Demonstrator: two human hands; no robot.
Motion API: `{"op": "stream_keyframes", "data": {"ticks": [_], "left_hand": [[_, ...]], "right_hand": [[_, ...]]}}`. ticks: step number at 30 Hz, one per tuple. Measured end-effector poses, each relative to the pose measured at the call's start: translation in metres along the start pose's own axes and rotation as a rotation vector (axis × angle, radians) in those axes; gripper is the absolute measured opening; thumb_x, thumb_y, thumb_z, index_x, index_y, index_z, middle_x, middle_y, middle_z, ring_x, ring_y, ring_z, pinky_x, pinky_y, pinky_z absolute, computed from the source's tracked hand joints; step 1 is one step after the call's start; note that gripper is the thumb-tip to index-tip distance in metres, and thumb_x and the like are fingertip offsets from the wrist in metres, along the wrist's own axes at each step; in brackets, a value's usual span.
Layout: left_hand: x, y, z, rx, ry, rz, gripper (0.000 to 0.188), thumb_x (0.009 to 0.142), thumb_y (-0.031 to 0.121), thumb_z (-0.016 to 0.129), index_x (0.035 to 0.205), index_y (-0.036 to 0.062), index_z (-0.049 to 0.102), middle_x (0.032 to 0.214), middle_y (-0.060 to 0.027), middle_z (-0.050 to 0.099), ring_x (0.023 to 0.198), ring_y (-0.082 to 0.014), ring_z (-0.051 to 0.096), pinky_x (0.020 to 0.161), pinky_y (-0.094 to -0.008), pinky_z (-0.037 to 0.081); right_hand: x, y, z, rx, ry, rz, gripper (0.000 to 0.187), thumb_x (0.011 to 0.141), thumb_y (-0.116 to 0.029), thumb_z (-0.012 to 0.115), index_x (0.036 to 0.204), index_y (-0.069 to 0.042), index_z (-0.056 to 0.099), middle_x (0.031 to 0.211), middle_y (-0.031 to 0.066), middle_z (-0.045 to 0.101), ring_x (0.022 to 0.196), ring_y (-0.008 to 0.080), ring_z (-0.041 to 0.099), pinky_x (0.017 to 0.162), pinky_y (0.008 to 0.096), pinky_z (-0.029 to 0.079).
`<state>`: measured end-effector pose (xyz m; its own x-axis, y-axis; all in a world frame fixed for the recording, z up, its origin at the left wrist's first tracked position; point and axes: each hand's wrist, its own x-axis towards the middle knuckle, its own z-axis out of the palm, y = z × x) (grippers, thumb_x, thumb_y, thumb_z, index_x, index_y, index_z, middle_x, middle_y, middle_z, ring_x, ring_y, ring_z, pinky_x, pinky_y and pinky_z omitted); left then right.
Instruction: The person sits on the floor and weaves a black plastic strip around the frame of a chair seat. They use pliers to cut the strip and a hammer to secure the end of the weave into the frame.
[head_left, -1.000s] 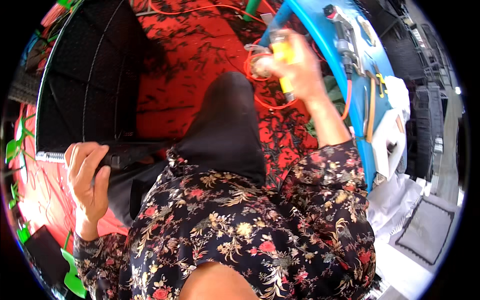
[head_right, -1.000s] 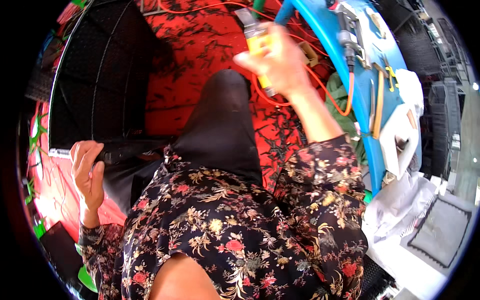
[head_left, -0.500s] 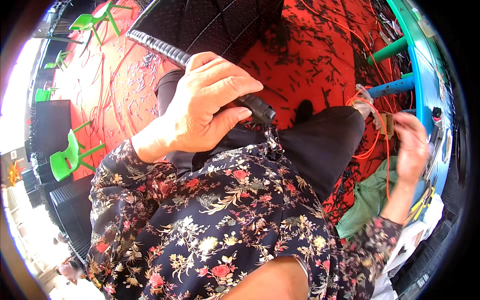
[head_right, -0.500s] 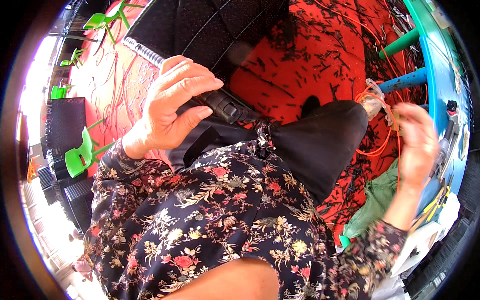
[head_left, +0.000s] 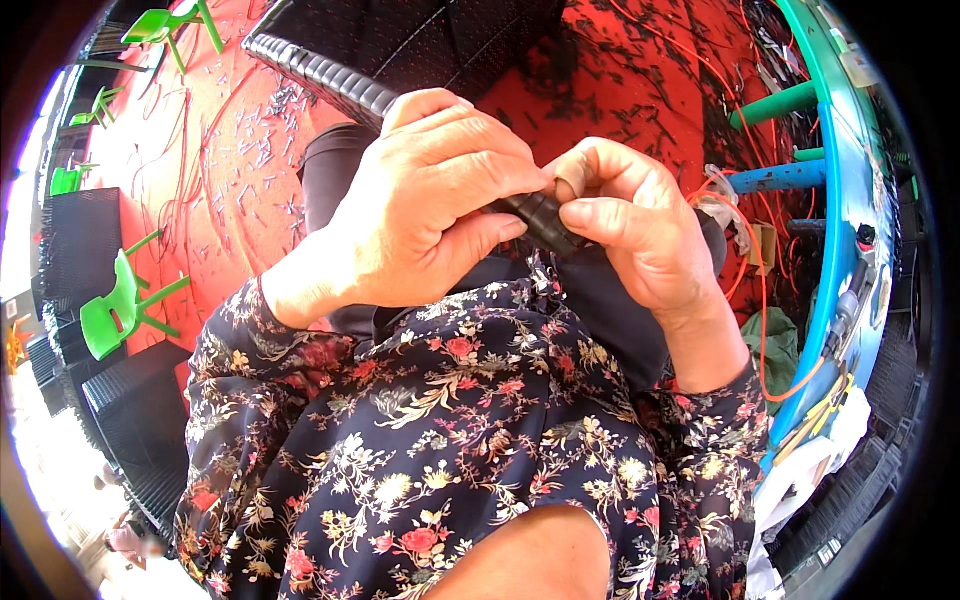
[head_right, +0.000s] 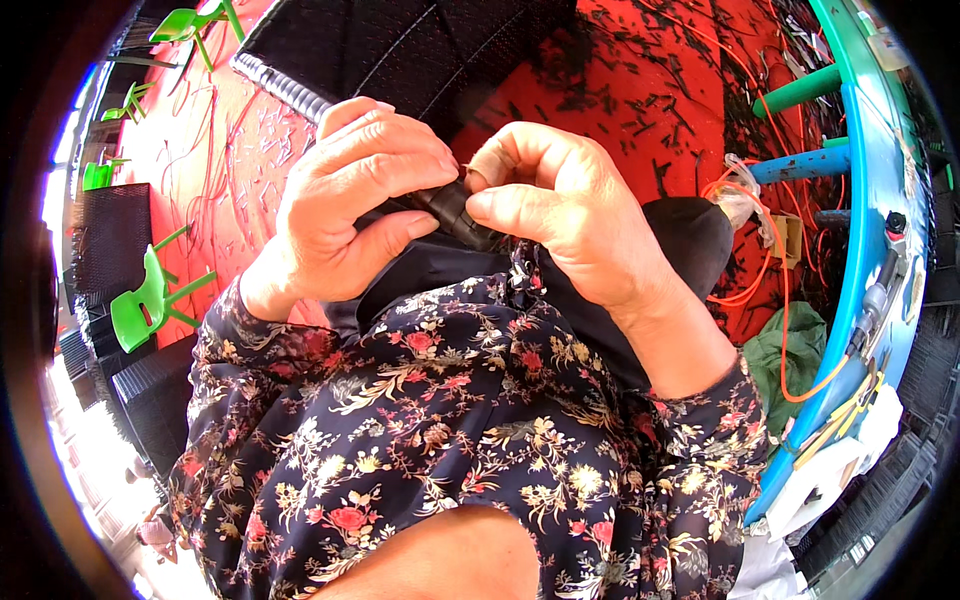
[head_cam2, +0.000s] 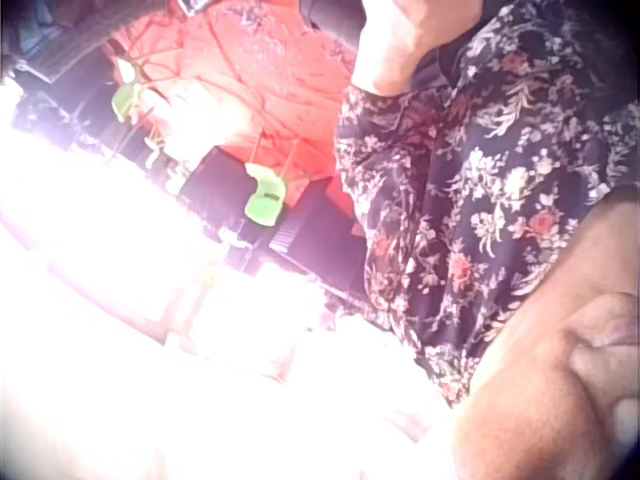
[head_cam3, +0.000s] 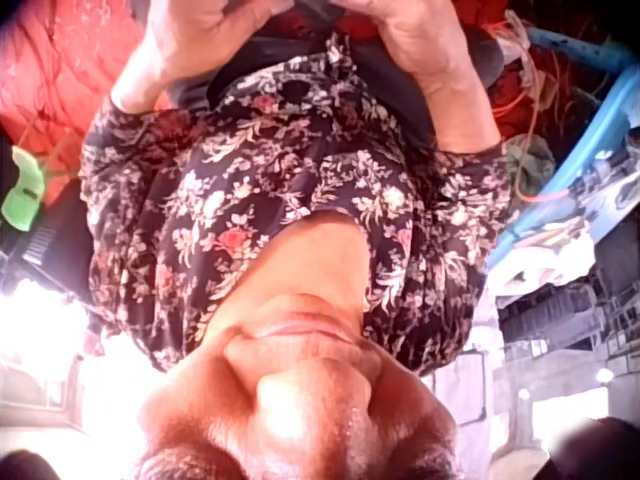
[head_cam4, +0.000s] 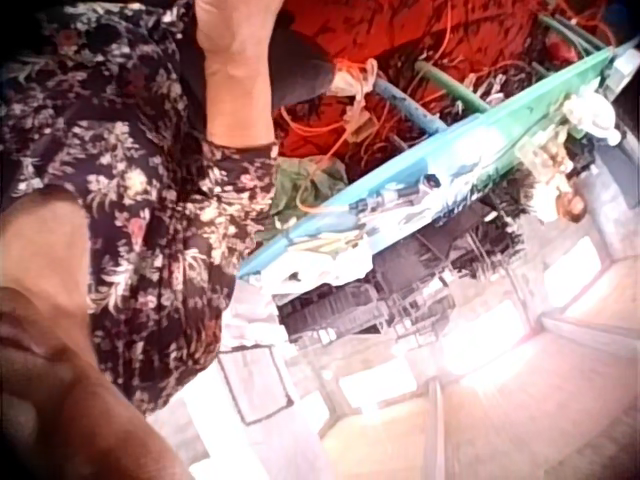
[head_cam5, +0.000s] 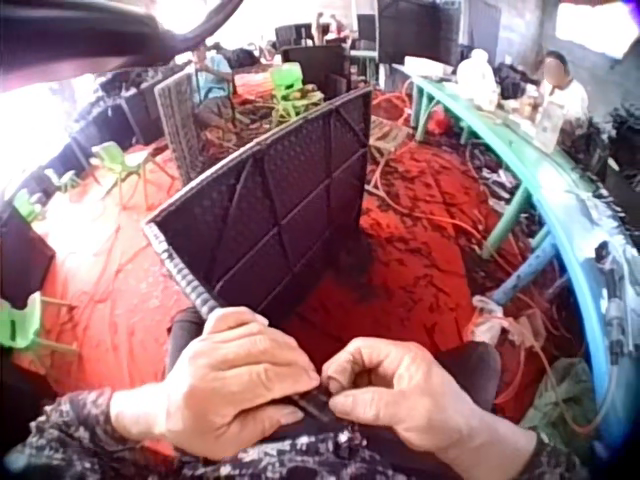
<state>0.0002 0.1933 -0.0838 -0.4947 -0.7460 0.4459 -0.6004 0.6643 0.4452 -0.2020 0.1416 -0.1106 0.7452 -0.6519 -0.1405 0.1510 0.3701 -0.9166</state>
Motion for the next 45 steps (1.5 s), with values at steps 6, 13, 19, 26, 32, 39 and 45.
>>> {"op": "stream_keyframes", "data": {"ticks": [6, 13, 19, 26, 32, 39, 45], "left_hand": [[-0.001, 0.002, 0.001, -0.01, 0.024, -0.001, 0.029, 0.071, 0.022, 0.068, 0.092, 0.0033, 0.062, 0.089, -0.0084, 0.062, 0.087, -0.0261, 0.059, 0.086, -0.0414, 0.038], [0.002, 0.006, 0.0, -0.012, 0.037, -0.034, 0.033, 0.067, 0.025, 0.072, 0.09, 0.0033, 0.062, 0.087, -0.0078, 0.062, 0.084, -0.0253, 0.06, 0.083, -0.0398, 0.039], [0.002, 0.005, 0.008, -0.01, 0.074, -0.019, 0.036, 0.063, 0.027, 0.075, 0.087, 0.003, 0.062, 0.083, -0.0073, 0.062, 0.079, -0.0238, 0.06, 0.077, -0.0366, 0.04], [0.007, 0.008, 0.006, -0.01, 0.047, -0.022, 0.031, 0.068, 0.025, 0.072, 0.087, 0.0031, 0.062, 0.083, -0.0064, 0.062, 0.078, -0.0234, 0.059, 0.076, -0.0365, 0.04], [0.011, 0.015, 0.002, 0.088, -0.06, -0.004, 0.028, 0.074, 0.026, 0.065, 0.093, 0.0052, 0.064, 0.09, -0.0084, 0.061, 0.079, -0.0228, 0.057, 0.08, -0.0393, 0.036], [0.021, 0.025, -0.006, 0.085, -0.221, -0.074, 0.025, 0.075, 0.025, 0.062, 0.091, 0.0065, 0.064, 0.087, -0.0079, 0.06, 0.079, -0.0222, 0.057, 0.084, -0.0446, 0.033], [0.008, 0.034, -0.03, 0.07, -0.241, -0.12, 0.027, 0.073, 0.029, 0.066, 0.089, 0.0082, 0.065, 0.088, -0.0078, 0.061, 0.079, -0.0226, 0.057, 0.089, -0.0467, 0.03]], "right_hand": [[-0.007, -0.007, 0.002, 0.094, 0.0, 0.082, 0.016, 0.074, -0.005, 0.056, 0.09, -0.001, 0.055, 0.083, -0.0002, 0.055, 0.078, 0.007, 0.05, 0.072, 0.0208, 0.04], [-0.004, -0.007, 0.004, 0.044, -0.019, 0.127, 0.018, 0.081, -0.012, 0.064, 0.093, -0.002, 0.056, 0.083, -0.0009, 0.055, 0.08, 0.0059, 0.051, 0.072, 0.0204, 0.041], [-0.007, -0.003, 0.0, 0.097, -0.054, 0.077, 0.027, 0.081, -0.01, 0.065, 0.103, -0.002, 0.053, 0.093, 0.001, 0.054, 0.088, 0.0078, 0.052, 0.077, 0.0221, 0.043], [-0.013, 0.008, -0.009, 0.177, -0.086, -0.006, 0.035, 0.08, -0.012, 0.066, 0.11, -0.004, 0.049, 0.1, 0.0021, 0.052, 0.092, 0.009, 0.05, 0.078, 0.0232, 0.043], [-0.024, 0.036, -0.017, 0.499, -0.051, -0.113, 0.028, 0.083, -0.01, 0.058, 0.109, -0.004, 0.049, 0.105, 0.0058, 0.054, 0.096, 0.0135, 0.052, 0.08, 0.0255, 0.043], [-0.024, 0.066, -0.008, 0.468, -0.066, -0.226, 0.04, 0.078, -0.012, 0.067, 0.112, 0.0, 0.049, 0.107, 0.0058, 0.053, 0.1, 0.0132, 0.051, 0.088, 0.0275, 0.041], [-0.023, 0.063, 0.012, 0.056, -0.07, -0.301, 0.04, 0.073, -0.018, 0.073, 0.105, -0.002, 0.056, 0.102, 0.0015, 0.053, 0.085, 0.0056, 0.049, 0.064, 0.0182, 0.039]]}}
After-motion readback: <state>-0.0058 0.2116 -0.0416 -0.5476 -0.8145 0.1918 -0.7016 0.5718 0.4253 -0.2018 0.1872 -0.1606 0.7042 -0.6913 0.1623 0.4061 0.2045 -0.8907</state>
